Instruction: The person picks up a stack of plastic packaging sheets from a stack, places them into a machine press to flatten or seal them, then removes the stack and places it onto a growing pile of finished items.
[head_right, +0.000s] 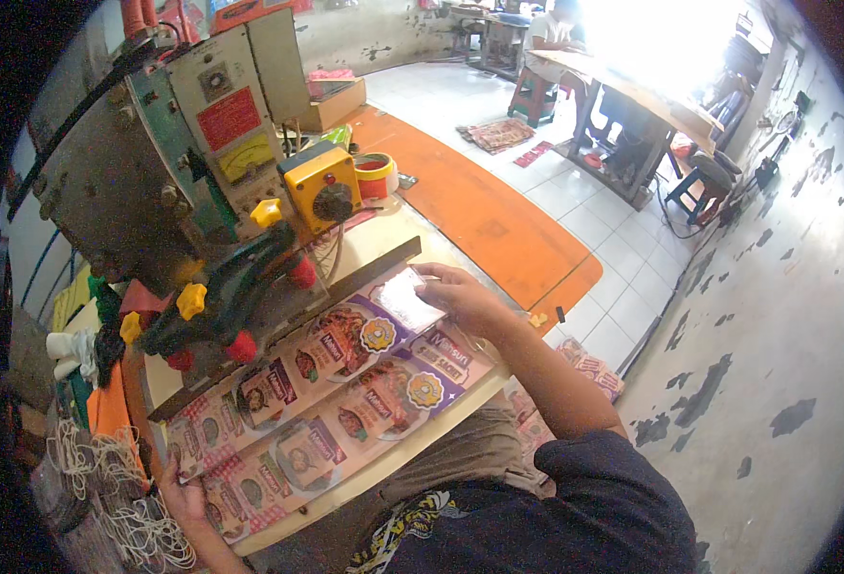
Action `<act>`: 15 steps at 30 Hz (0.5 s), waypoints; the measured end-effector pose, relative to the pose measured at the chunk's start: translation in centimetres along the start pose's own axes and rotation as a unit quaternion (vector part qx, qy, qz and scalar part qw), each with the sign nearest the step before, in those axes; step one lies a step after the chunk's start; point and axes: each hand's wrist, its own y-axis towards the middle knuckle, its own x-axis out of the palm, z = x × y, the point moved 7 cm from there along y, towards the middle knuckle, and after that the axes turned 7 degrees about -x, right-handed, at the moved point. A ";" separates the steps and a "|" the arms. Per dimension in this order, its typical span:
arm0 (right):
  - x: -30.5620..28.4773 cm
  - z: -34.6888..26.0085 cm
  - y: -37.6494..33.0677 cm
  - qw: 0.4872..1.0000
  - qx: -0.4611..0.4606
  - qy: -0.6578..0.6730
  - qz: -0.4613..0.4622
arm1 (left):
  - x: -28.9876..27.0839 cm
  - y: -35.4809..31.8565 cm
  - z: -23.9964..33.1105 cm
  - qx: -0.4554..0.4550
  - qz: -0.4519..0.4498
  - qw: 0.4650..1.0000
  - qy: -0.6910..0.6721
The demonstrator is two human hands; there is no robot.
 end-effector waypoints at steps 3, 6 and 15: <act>-0.3 0.0 0.2 1.000 -0.023 0.020 -0.006 | 0.6 -0.4 -0.1 -0.001 0.033 0.999 -0.001; -0.5 -0.6 -0.8 0.999 0.006 0.049 0.021 | 0.5 -1.6 0.5 0.001 0.056 0.997 0.048; -2.9 -7.3 -4.5 0.989 -0.087 -0.116 0.037 | 6.8 -10.5 -2.1 -0.010 0.013 0.991 0.136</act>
